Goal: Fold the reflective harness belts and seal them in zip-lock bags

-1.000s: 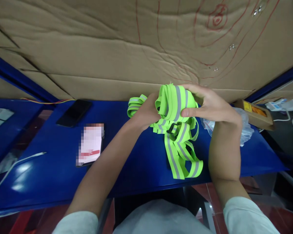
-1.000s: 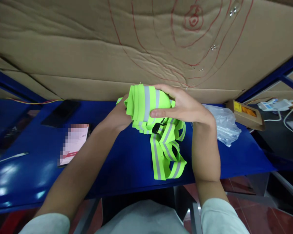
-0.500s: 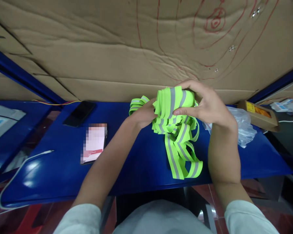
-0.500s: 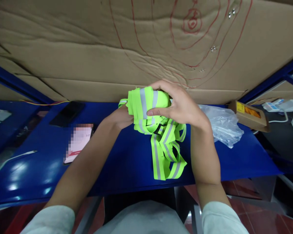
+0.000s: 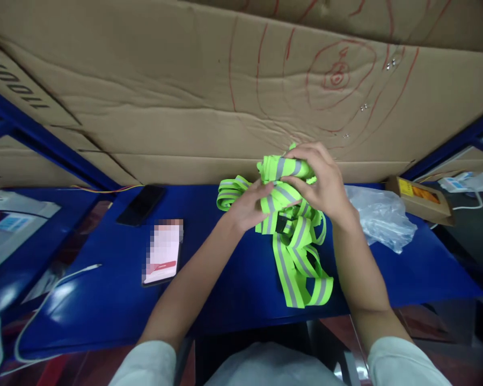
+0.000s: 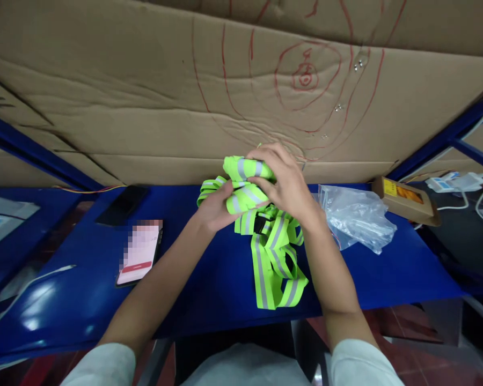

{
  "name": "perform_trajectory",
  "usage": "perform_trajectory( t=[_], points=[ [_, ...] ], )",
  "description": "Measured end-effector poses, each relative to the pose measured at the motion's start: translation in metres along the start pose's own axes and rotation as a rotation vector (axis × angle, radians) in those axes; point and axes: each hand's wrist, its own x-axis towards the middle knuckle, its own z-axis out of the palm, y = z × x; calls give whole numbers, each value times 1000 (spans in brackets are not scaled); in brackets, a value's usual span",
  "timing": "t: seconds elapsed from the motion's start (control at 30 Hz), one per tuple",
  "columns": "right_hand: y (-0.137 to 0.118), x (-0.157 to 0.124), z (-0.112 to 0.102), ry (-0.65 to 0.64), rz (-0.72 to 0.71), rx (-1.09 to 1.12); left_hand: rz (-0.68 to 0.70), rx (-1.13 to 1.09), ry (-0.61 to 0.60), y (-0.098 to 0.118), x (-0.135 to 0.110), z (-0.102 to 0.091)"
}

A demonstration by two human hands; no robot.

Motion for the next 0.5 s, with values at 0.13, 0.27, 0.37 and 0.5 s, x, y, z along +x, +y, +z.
perform_trajectory(
  t=[0.13,0.27,0.37,0.5],
  points=[
    [4,0,30,-44,-24,-22,85,-27,124,20,9,-7],
    [5,-2,41,-176,-63,54,86,-64,274,29,15,-27],
    [0,-3,35,-258,-20,173,75,-27,359,33,15,-36],
    [4,-4,31,87,202,245,136,215,241,36,8,-37]
  ],
)
